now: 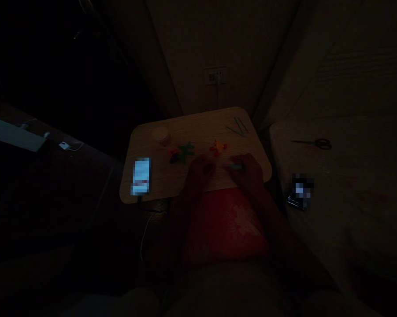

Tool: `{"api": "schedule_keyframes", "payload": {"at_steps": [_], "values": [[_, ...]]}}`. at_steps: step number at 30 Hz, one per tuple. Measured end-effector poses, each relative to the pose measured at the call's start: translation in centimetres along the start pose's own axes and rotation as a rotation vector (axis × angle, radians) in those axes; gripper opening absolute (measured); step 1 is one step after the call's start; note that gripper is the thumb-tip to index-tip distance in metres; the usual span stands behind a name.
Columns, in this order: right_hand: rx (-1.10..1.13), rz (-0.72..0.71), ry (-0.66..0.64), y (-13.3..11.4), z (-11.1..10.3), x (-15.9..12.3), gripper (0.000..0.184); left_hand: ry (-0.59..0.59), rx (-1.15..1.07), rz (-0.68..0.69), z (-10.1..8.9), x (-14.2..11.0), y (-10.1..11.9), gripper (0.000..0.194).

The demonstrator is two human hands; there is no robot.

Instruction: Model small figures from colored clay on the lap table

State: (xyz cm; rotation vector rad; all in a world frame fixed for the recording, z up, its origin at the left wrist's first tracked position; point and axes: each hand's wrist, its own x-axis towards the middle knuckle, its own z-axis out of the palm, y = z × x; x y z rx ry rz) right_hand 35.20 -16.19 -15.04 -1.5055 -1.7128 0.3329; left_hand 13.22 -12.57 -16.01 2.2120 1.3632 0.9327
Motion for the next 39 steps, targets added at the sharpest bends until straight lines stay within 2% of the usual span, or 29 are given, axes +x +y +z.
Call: {"api": "schedule_keyframes", "payload": {"at_steps": [3, 6, 10, 14, 16, 20, 29, 33, 39], "values": [[0.003, -0.086, -0.133, -0.9, 1.3, 0.4, 0.025, -0.005, -0.098, -0.02, -0.2, -0.1, 0.2, 0.009], [-0.052, -0.119, -0.231, -1.8, 2.3, 1.0, 0.026, -0.012, -0.273, -0.099, -0.3, -0.3, 0.4, 0.02], [-0.131, -0.152, -0.301, -2.3, 2.5, 1.4, 0.022, 0.027, -0.444, -0.199, -0.2, -0.3, 0.4, 0.029], [-0.143, -0.18, -0.279, -2.1, 2.3, 1.2, 0.024, 0.05, -0.472, -0.189, -0.4, -0.3, 0.3, 0.025], [-0.128, -0.191, -0.249, -1.8, 2.5, 1.0, 0.024, 0.027, -0.457, -0.171, -0.6, -0.3, 0.4, 0.019], [-0.085, -0.2, -0.205, -1.3, 2.9, 0.8, 0.023, -0.03, -0.388, -0.15, -0.8, -0.2, 0.7, 0.02], [-0.023, -0.174, -0.245, -1.3, 2.6, 0.7, 0.026, -0.099, -0.304, -0.062, -1.0, -0.1, 0.4, 0.015], [0.006, -0.177, -0.259, -1.3, 2.7, 0.8, 0.022, -0.121, -0.27, -0.056, -1.3, 0.0, 0.6, 0.02], [0.112, -0.17, -0.229, -1.6, 2.4, 1.0, 0.021, -0.022, -0.279, -0.096, -0.9, 0.0, 0.5, 0.018]]}}
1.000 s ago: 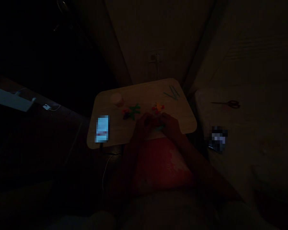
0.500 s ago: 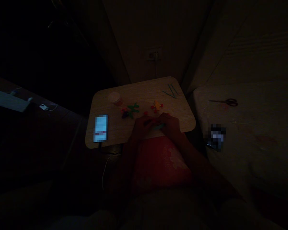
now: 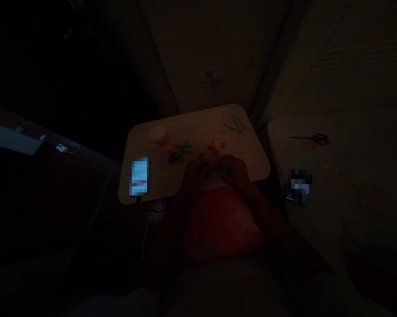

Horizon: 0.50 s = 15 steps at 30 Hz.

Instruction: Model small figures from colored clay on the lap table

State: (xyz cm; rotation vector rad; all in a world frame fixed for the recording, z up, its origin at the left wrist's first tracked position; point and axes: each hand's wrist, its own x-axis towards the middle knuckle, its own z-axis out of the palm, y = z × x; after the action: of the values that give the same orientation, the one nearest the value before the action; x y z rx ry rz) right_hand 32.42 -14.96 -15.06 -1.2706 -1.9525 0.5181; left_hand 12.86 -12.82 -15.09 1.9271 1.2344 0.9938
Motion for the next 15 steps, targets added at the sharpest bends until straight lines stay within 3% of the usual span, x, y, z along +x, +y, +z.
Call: {"api": "schedule_keyframes", "payload": {"at_steps": [5, 10, 15], "values": [[-0.053, 0.027, -0.009, 0.02, -0.28, -0.04, 0.025, 0.039, -0.017, 0.099, 0.24, -0.01, -0.33, 0.023], [-0.197, 0.069, -0.121, -0.19, -0.36, 0.02, 0.03, -0.019, 0.121, 0.129, 0.32, 0.13, -0.43, 0.007], [-0.12, 0.128, -0.024, -0.57, -0.75, -0.33, 0.041, -0.042, 0.203, 0.117, 0.38, 0.3, -0.57, 0.007]]}}
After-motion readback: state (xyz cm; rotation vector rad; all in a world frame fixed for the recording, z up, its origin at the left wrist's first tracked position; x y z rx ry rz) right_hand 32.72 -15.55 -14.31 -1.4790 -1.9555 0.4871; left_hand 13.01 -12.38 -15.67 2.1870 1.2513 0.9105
